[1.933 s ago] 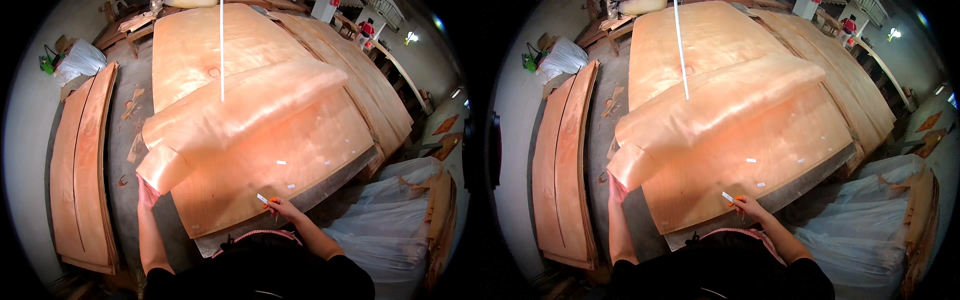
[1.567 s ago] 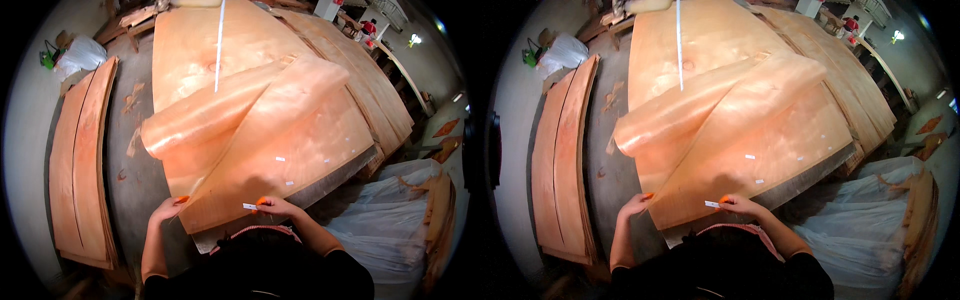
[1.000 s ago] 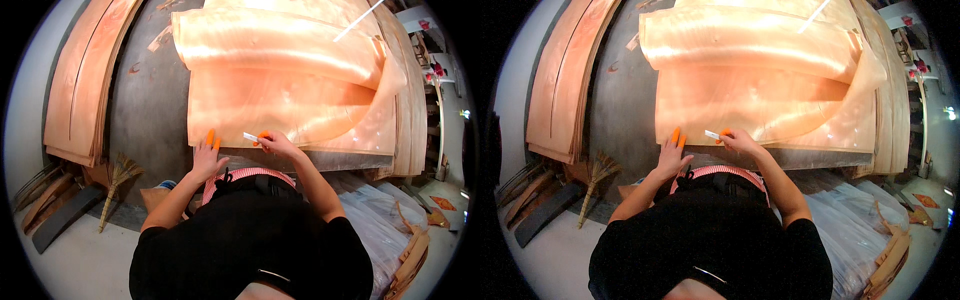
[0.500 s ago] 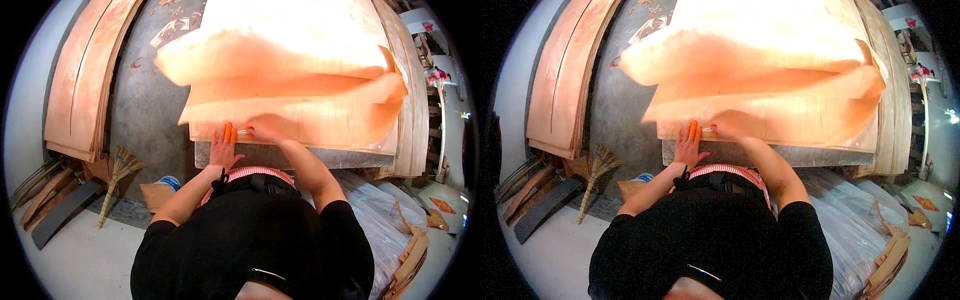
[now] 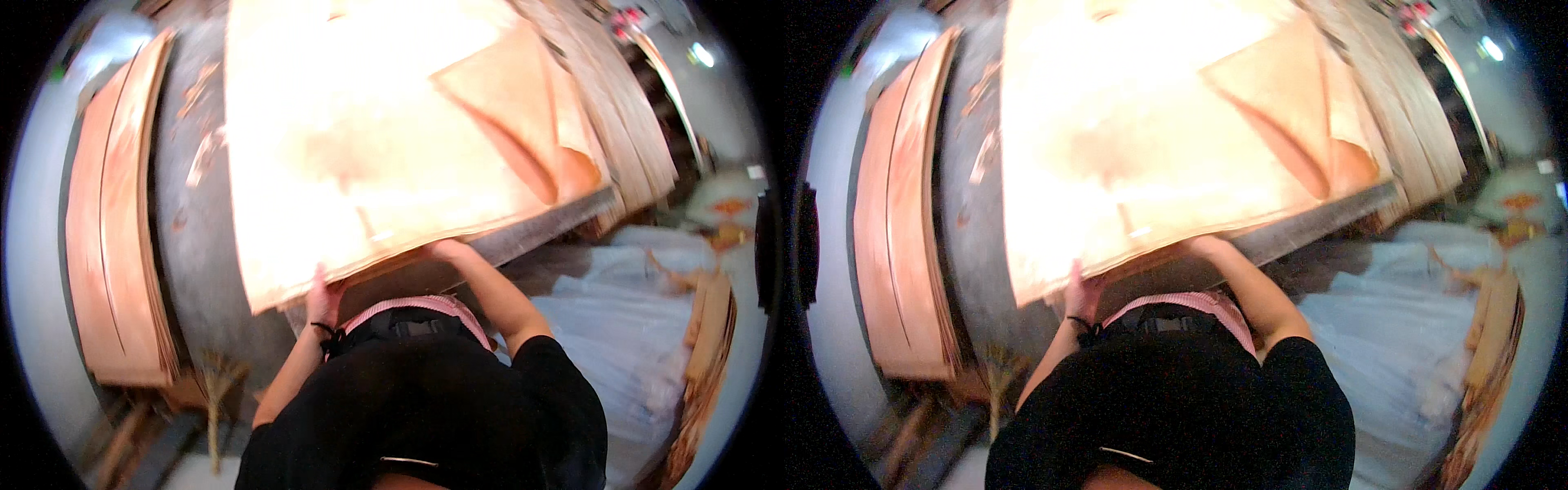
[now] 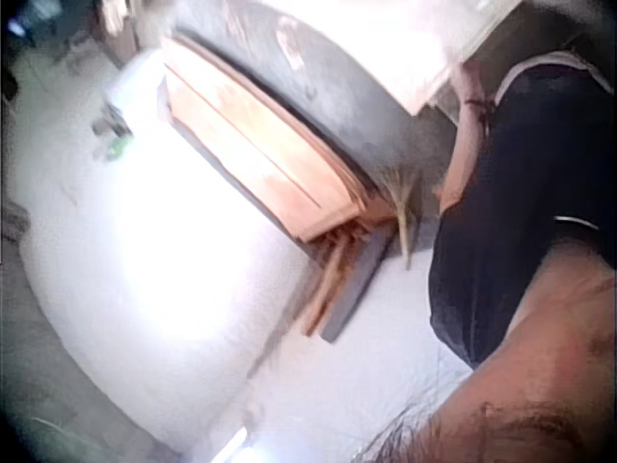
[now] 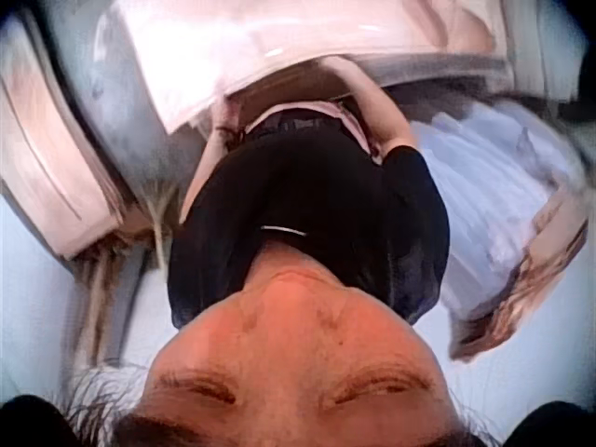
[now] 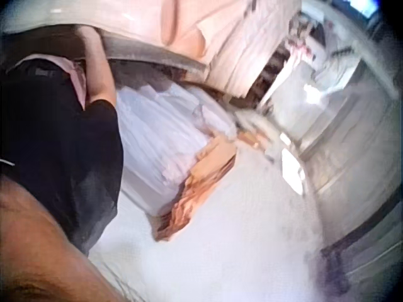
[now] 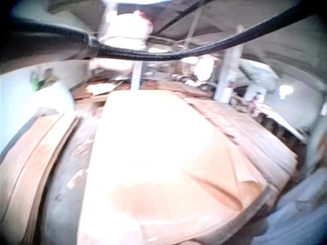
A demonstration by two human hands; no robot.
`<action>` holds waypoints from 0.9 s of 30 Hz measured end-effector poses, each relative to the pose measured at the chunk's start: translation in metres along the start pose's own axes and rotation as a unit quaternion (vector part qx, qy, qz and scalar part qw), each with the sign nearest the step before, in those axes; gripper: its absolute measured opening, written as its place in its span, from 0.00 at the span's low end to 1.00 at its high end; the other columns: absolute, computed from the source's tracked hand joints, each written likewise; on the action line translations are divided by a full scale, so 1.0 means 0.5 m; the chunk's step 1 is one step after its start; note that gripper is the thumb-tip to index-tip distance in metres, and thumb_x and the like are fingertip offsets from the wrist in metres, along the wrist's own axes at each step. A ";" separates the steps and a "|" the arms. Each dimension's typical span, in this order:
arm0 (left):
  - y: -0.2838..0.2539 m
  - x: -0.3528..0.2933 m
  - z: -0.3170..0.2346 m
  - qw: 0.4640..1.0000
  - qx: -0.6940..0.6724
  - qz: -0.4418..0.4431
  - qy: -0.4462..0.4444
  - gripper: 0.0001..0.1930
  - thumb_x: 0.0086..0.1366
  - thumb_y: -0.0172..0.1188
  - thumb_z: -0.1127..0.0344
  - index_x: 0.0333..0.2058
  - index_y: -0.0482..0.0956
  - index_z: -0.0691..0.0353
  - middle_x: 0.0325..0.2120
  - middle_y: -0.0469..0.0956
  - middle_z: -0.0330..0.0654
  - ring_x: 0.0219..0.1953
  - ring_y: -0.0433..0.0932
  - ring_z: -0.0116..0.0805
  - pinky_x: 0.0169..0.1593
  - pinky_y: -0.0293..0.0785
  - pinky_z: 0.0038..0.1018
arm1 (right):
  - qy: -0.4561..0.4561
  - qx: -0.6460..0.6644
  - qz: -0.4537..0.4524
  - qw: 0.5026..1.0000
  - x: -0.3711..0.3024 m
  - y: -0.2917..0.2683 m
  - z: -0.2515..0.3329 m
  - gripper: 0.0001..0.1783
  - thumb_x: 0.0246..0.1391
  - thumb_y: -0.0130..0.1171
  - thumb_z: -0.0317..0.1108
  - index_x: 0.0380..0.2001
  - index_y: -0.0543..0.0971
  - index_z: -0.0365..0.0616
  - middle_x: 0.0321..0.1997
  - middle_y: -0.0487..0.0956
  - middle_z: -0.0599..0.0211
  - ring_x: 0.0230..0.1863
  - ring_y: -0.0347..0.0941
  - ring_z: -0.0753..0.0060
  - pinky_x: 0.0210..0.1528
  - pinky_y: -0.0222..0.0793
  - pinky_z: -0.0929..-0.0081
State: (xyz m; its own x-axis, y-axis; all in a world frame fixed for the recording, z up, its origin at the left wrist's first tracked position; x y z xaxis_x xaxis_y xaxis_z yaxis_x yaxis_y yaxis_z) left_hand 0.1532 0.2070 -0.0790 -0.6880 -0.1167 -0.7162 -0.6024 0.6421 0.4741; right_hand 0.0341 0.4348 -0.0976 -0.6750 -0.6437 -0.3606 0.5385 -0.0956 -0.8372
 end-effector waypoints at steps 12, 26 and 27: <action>0.232 -0.097 -0.219 0.965 0.174 0.070 0.182 0.21 0.63 0.49 0.61 0.52 0.63 0.64 0.47 0.70 0.44 0.45 0.72 0.36 0.41 0.76 0.29 | 0.065 0.165 -0.116 0.977 -0.134 -0.065 -0.039 0.09 0.51 0.49 0.43 0.27 0.76 0.54 0.30 0.77 0.66 0.35 0.73 0.62 0.38 0.67 0.64; 0.305 -0.093 -0.286 0.948 0.194 0.074 0.242 0.17 0.63 0.47 0.61 0.47 0.68 0.64 0.39 0.75 0.44 0.35 0.77 0.34 0.29 0.77 0.20 | 0.112 0.618 -0.099 0.772 -0.444 -0.085 -0.379 0.15 0.53 0.54 0.43 0.34 0.76 0.42 0.30 0.76 0.72 0.29 0.70 0.82 0.32 0.70 0.82; 0.287 -0.091 -0.281 0.950 0.204 0.070 0.227 0.17 0.63 0.48 0.60 0.46 0.68 0.64 0.38 0.76 0.44 0.35 0.77 0.34 0.29 0.77 0.20 | 0.125 0.664 -0.167 0.718 -0.489 -0.097 -0.417 0.15 0.53 0.54 0.43 0.34 0.76 0.41 0.31 0.76 0.73 0.28 0.69 0.84 0.32 0.71 0.83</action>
State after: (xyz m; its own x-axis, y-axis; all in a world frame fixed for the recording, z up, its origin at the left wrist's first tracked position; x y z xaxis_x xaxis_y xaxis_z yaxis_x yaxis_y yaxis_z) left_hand 0.0413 0.1980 0.0932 -0.9087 -0.2641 -0.3233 -0.3498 0.9044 0.2442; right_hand 0.0678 0.7550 -0.0547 -0.8583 -0.2758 -0.4326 0.2191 -0.9595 0.1770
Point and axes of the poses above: each hand's wrist, its own x-axis towards the middle knuckle, its own y-axis out of the palm, z = x × y, the point moved 6 cm from there along x, towards the middle knuckle
